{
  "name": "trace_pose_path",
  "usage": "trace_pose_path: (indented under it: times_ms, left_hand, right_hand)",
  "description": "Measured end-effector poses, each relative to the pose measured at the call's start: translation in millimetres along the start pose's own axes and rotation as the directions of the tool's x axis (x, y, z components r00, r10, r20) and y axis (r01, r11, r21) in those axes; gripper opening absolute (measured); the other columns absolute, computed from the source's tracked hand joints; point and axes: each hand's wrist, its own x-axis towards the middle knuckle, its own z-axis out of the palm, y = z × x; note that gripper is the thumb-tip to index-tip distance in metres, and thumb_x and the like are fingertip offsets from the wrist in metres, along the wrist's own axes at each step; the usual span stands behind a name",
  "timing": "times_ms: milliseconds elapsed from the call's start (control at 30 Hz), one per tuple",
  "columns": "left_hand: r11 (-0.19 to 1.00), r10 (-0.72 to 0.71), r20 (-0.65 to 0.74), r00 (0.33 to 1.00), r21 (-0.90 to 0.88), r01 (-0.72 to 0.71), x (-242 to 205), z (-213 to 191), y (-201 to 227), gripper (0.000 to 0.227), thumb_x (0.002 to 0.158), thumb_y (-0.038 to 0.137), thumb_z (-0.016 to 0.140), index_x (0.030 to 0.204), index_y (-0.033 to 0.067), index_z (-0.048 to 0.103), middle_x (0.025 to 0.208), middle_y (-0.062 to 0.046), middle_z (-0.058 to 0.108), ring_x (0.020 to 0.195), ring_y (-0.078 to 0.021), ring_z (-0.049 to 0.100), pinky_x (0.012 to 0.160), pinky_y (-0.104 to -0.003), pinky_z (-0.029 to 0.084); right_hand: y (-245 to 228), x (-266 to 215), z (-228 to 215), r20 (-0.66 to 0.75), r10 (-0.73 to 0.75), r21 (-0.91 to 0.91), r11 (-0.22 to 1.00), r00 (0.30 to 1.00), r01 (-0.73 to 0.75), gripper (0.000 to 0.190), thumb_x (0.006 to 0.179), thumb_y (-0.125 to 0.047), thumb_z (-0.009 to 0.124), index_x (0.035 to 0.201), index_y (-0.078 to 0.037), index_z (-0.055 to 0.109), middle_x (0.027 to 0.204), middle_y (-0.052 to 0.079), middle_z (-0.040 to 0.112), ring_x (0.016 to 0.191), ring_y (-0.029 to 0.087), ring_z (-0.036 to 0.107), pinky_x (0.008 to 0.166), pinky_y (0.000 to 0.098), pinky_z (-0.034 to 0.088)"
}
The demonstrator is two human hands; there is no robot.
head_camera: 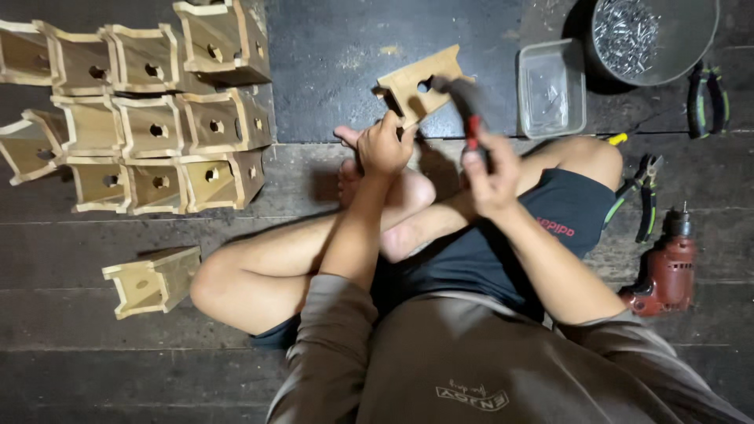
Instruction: The person assembles small wooden components by aligning pieces, securing them with a hammer and nails, and then using a power drill to create a hole in one face of each assembly.
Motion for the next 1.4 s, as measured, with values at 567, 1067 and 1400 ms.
trace_pose_path:
  times_ms: [567, 1067, 1400]
  left_hand:
    - [0.997, -0.05, 0.103, 0.993, -0.061, 0.056, 29, -66, 41, 0.021, 0.087, 0.035, 0.068, 0.084, 0.0155, 0.061, 0.07, -0.014, 0.071, 0.07, -0.0424, 0.073, 0.072, -0.062, 0.054]
    - [0.997, -0.045, 0.129, 0.991, -0.061, 0.054, 17, -34, 17, 0.025, 0.08, 0.041, 0.073, 0.085, 0.0209, 0.059, 0.07, -0.009, 0.07, 0.069, -0.0392, 0.074, 0.068, -0.054, 0.059]
    - [0.997, -0.052, 0.143, 0.988, -0.049, 0.059, 7, -30, 15, 0.025, 0.079, 0.039, 0.075, 0.088, 0.0204, 0.061, 0.072, -0.01, 0.07, 0.071, -0.0388, 0.074, 0.069, -0.054, 0.059]
  right_hand:
    - [-6, 23, -4, 0.198, 0.157, -0.063, 0.987, 0.968, -0.147, 0.034, 0.101, -0.011, 0.066, 0.132, 0.002, 0.067, 0.125, 0.026, 0.069, 0.12, 0.041, 0.064, 0.102, 0.0494, 0.049]
    - [1, 13, 3, 0.225, 0.199, -0.081, 0.979, 0.954, -0.185, 0.033, 0.103, -0.011, 0.063, 0.134, 0.001, 0.066, 0.125, 0.026, 0.068, 0.12, 0.044, 0.063, 0.103, 0.0508, 0.048]
    - [-6, 14, 3, 0.25, 0.207, -0.106, 0.977, 0.946, -0.186, 0.03, 0.105, -0.011, 0.06, 0.132, 0.001, 0.067, 0.127, 0.026, 0.069, 0.121, 0.043, 0.062, 0.1, 0.0523, 0.05]
